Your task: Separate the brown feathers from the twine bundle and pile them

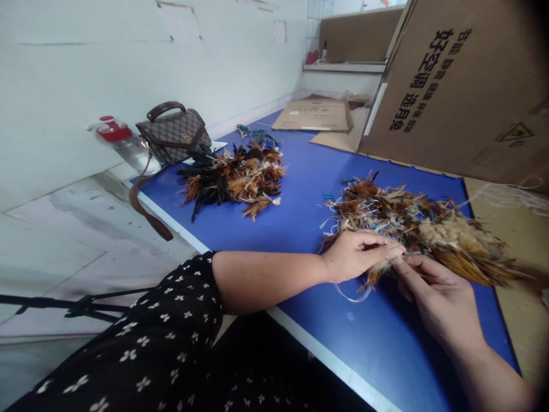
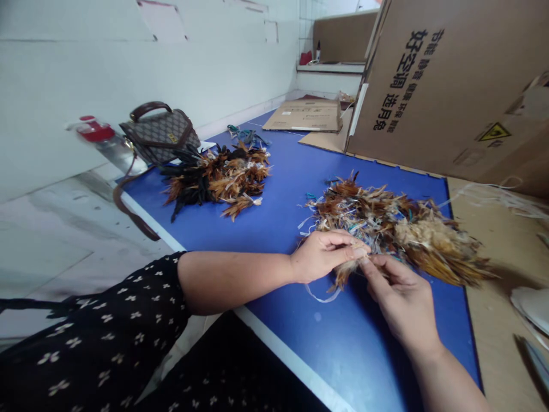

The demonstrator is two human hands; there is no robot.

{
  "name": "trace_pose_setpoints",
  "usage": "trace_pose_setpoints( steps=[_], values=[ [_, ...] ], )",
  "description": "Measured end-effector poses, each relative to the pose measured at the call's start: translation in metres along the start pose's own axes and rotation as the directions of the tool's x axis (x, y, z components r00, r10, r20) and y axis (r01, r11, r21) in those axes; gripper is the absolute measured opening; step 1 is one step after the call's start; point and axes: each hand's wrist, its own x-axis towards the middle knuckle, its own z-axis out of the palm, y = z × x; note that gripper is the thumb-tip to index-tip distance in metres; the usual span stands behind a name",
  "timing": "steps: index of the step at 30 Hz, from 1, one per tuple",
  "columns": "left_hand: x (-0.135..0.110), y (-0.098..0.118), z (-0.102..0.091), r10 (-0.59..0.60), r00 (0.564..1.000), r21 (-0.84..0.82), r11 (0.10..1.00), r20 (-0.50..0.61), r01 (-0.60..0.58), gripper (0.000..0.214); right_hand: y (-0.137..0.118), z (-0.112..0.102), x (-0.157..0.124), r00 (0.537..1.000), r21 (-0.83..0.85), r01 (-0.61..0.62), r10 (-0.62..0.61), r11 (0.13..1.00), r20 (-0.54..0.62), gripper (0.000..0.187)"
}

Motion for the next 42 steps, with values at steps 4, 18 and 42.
trace_pose_setpoints(
  steps=[4, 18, 42],
  values=[
    [-0.001, 0.004, 0.004, -0.055, 0.997, -0.106, 0.993, -0.062, 0.048, 0.062, 0.0, -0.003, 0.0, 1.0, -0.044, 0.009, -0.009, 0.999, 0.014, 0.062],
    [-0.003, 0.002, 0.005, -0.059, 0.99, -0.062, 0.997, -0.125, 0.052, 0.053, 0.001, 0.0, 0.0, 0.994, 0.25, -0.008, -0.02, 0.968, 0.11, 0.043],
    [-0.002, -0.002, 0.005, -0.08, 0.981, -0.069, 0.995, -0.179, 0.069, 0.055, 0.015, -0.004, 0.001, 0.985, 0.099, -0.013, -0.005, 0.995, 0.17, 0.042]
  ],
)
